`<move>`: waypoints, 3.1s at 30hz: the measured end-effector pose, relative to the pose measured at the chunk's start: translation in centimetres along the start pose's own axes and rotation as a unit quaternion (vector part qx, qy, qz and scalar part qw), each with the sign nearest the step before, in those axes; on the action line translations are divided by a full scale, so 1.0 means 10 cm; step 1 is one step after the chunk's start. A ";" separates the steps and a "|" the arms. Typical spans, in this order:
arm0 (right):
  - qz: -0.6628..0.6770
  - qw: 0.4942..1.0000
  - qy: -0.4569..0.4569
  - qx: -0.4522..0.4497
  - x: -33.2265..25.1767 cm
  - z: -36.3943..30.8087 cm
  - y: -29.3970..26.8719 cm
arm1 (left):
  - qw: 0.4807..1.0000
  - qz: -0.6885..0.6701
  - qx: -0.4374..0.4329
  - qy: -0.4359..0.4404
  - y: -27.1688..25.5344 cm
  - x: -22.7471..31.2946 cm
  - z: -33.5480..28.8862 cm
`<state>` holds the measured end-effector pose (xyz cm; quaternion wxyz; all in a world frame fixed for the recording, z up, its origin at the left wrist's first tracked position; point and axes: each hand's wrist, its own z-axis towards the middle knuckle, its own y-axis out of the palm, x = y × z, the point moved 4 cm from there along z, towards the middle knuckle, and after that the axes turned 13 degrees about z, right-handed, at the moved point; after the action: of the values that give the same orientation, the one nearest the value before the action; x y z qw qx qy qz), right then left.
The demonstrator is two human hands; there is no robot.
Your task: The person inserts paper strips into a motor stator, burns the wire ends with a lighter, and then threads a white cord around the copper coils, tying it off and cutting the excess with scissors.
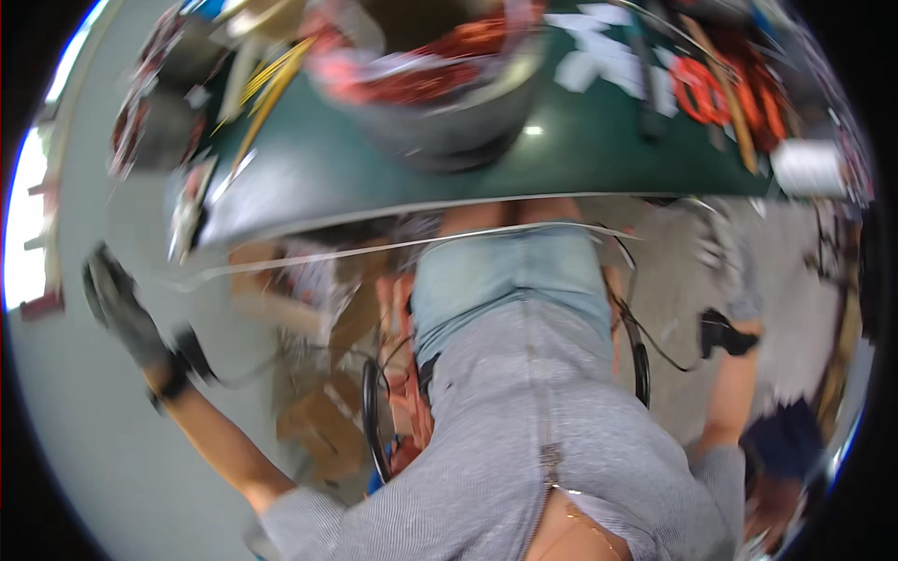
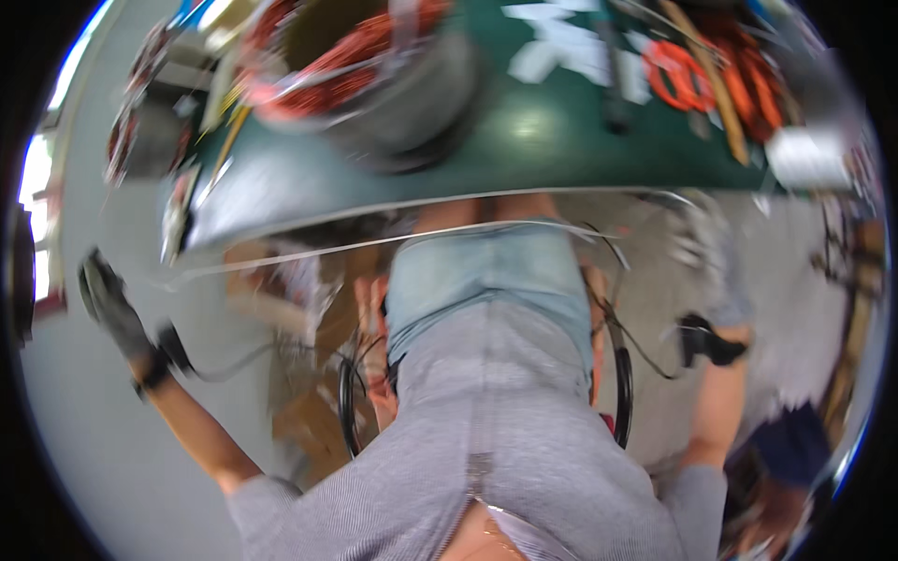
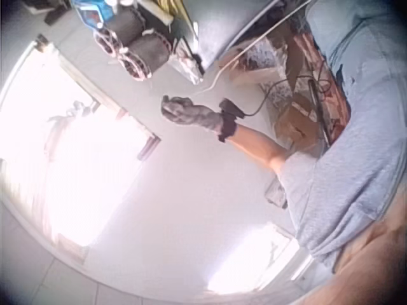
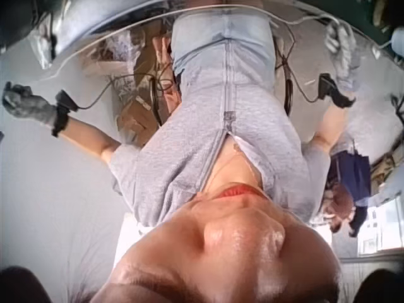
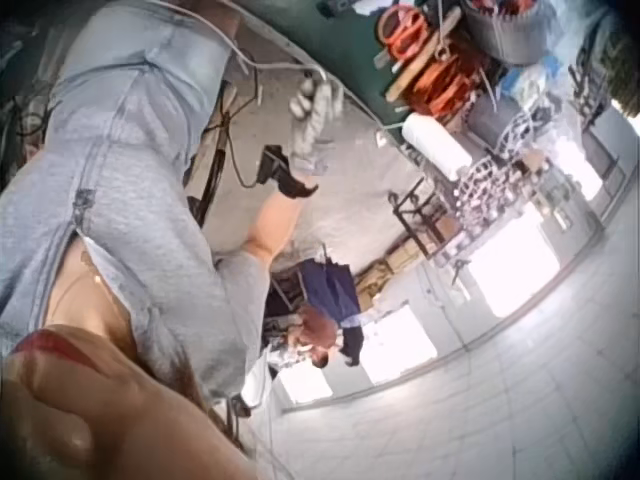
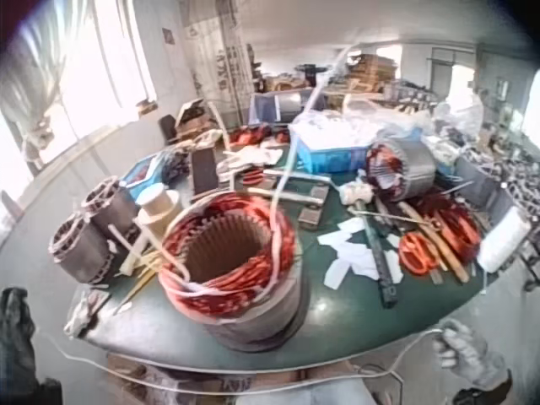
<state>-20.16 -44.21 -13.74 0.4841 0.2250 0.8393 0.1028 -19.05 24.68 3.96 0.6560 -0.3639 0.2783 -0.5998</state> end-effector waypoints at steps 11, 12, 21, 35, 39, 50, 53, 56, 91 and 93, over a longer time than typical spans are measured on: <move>0.366 0.908 -0.007 -0.203 0.20 -0.07 1.83 | 0.576 -0.616 -0.534 -0.057 0.92 3.71 -1.23; 0.380 0.904 -0.048 -0.188 0.15 -0.01 1.70 | 0.576 -0.613 -0.539 -0.054 0.92 3.64 -1.23; 0.362 0.913 -0.152 -0.112 0.05 -0.01 0.90 | 0.433 -0.618 -0.640 -0.145 0.99 3.31 -1.31; -0.030 0.987 -0.036 -0.153 0.51 -0.34 1.90 | 0.553 -0.667 -0.409 -0.285 0.97 3.49 -1.32; 0.002 0.988 0.056 -0.143 0.53 -0.34 1.89 | 0.551 -0.674 -0.426 -0.246 0.98 3.48 -1.34; -0.374 0.782 -0.462 -0.187 0.25 -0.33 2.02 | 0.675 -0.543 -0.483 -0.129 0.94 3.37 -1.21; -0.267 0.897 -0.207 -0.285 0.41 -0.24 1.95 | 0.648 -0.577 -0.468 -0.164 0.93 3.38 -1.21; -0.080 0.968 -0.128 -0.199 0.46 -0.23 1.95 | 0.631 -0.602 -0.457 -0.173 0.92 3.37 -1.22; -0.337 0.895 -0.216 -0.196 0.23 -0.15 1.79 | 0.865 -0.423 -0.266 0.043 0.84 3.46 -1.19; -0.460 0.818 -0.271 -0.212 -0.06 -0.02 1.83 | 0.860 -0.432 -0.269 0.036 0.88 3.43 -1.17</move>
<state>-15.04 -28.41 -6.05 0.7188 -0.2768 0.6374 -0.0219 -18.97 -10.83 -7.50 0.1970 -0.5877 0.2672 -0.7379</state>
